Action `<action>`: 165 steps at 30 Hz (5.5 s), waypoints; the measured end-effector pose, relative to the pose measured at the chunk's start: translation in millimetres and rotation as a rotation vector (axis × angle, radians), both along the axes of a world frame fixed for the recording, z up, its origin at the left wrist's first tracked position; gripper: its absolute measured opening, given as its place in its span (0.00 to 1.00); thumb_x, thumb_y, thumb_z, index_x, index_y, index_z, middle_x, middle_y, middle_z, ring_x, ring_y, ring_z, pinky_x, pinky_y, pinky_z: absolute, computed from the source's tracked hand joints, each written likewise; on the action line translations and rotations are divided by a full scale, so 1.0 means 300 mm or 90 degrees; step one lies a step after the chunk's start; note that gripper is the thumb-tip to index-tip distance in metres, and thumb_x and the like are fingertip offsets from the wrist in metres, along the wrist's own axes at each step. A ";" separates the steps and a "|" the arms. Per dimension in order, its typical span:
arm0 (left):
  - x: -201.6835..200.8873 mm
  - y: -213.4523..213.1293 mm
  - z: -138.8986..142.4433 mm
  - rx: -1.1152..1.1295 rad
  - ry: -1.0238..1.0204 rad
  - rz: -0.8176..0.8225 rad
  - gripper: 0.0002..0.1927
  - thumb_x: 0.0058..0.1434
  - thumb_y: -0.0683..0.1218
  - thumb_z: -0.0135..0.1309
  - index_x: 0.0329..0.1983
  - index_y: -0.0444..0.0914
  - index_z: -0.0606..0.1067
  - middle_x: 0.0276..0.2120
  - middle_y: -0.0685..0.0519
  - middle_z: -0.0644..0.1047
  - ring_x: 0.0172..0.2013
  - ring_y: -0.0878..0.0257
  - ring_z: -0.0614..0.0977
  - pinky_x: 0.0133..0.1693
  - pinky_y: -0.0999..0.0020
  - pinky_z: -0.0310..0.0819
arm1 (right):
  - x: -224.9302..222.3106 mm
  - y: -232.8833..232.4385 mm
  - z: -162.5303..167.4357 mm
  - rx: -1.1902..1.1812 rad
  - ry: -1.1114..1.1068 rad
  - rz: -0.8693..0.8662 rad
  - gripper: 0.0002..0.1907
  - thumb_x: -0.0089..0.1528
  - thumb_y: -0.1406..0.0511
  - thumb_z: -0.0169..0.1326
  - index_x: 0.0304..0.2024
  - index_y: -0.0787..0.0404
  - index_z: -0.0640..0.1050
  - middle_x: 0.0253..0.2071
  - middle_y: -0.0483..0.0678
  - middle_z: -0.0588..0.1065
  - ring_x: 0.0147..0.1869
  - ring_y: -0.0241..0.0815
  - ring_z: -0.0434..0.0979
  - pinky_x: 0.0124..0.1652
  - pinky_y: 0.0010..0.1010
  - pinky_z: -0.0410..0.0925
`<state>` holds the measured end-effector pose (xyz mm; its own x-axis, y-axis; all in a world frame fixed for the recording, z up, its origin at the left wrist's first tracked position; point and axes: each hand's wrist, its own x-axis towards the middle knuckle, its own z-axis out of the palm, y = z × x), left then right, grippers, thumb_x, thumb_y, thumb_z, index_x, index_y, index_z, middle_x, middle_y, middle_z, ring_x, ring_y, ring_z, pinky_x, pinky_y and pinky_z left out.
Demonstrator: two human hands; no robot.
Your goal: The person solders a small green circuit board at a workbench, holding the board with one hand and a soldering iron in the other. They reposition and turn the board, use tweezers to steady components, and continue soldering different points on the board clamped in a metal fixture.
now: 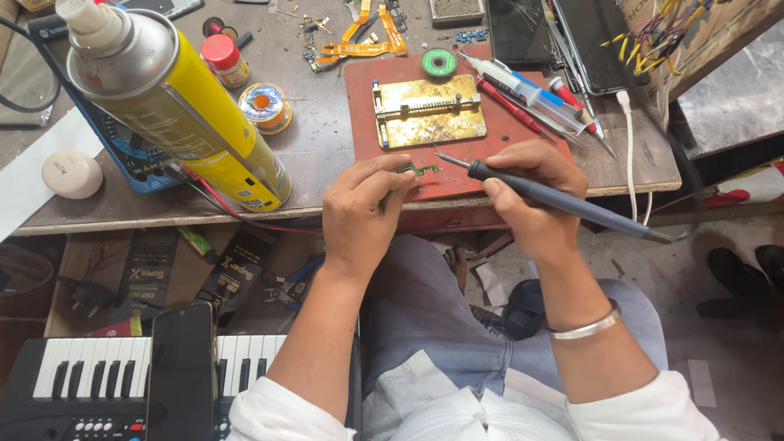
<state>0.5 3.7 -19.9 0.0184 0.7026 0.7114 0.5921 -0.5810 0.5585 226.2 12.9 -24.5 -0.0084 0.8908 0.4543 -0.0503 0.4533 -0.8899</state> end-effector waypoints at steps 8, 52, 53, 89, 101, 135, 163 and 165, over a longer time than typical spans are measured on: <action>0.003 0.001 -0.002 0.000 0.000 0.003 0.05 0.58 0.38 0.65 0.36 0.37 0.81 0.43 0.51 0.83 0.44 0.53 0.85 0.47 0.61 0.80 | 0.022 0.011 -0.013 0.139 -0.136 0.017 0.12 0.58 0.76 0.61 0.45 0.69 0.80 0.44 0.52 0.78 0.47 0.39 0.80 0.48 0.26 0.73; 0.006 -0.002 -0.001 -0.002 0.004 0.009 0.05 0.58 0.38 0.66 0.37 0.37 0.82 0.42 0.51 0.83 0.44 0.54 0.85 0.47 0.61 0.80 | 0.001 0.006 0.008 0.147 -0.194 -0.013 0.11 0.56 0.76 0.63 0.42 0.68 0.81 0.41 0.52 0.79 0.45 0.39 0.81 0.45 0.26 0.73; 0.006 -0.002 -0.001 -0.001 0.003 0.009 0.05 0.58 0.38 0.66 0.37 0.37 0.82 0.42 0.51 0.83 0.44 0.54 0.85 0.47 0.61 0.80 | 0.000 0.007 0.007 0.147 -0.189 -0.014 0.11 0.57 0.76 0.63 0.42 0.68 0.81 0.41 0.52 0.79 0.45 0.39 0.81 0.46 0.26 0.73; 0.005 -0.002 0.003 0.000 0.010 0.007 0.04 0.58 0.38 0.65 0.36 0.37 0.82 0.43 0.51 0.83 0.45 0.54 0.85 0.48 0.61 0.80 | 0.006 0.008 0.011 0.144 -0.194 -0.016 0.10 0.56 0.76 0.62 0.41 0.68 0.81 0.41 0.51 0.79 0.45 0.38 0.80 0.45 0.26 0.72; 0.006 -0.001 0.002 0.000 0.007 0.007 0.05 0.58 0.38 0.66 0.36 0.37 0.81 0.43 0.51 0.83 0.44 0.54 0.85 0.47 0.61 0.80 | 0.010 0.012 0.008 0.138 -0.185 -0.012 0.10 0.57 0.76 0.62 0.41 0.68 0.81 0.41 0.51 0.79 0.45 0.38 0.80 0.45 0.25 0.72; 0.005 0.000 0.000 -0.001 0.007 0.007 0.05 0.57 0.38 0.66 0.36 0.37 0.81 0.43 0.51 0.83 0.44 0.54 0.85 0.47 0.60 0.80 | 0.009 0.015 -0.004 0.131 -0.162 -0.011 0.10 0.56 0.76 0.62 0.40 0.68 0.80 0.40 0.50 0.78 0.43 0.37 0.79 0.43 0.25 0.72; 0.012 -0.004 0.025 0.005 0.017 0.005 0.05 0.57 0.37 0.65 0.35 0.36 0.82 0.42 0.49 0.84 0.43 0.54 0.85 0.45 0.61 0.79 | 0.007 0.012 0.008 0.112 -0.133 -0.003 0.08 0.56 0.73 0.61 0.39 0.66 0.81 0.37 0.47 0.78 0.39 0.33 0.77 0.38 0.24 0.70; 0.011 -0.005 0.026 0.000 0.019 0.008 0.05 0.57 0.37 0.65 0.35 0.36 0.82 0.42 0.49 0.84 0.43 0.54 0.85 0.45 0.62 0.79 | 0.006 0.012 0.008 0.117 -0.136 -0.004 0.08 0.56 0.72 0.61 0.39 0.66 0.81 0.37 0.47 0.78 0.39 0.33 0.77 0.38 0.24 0.70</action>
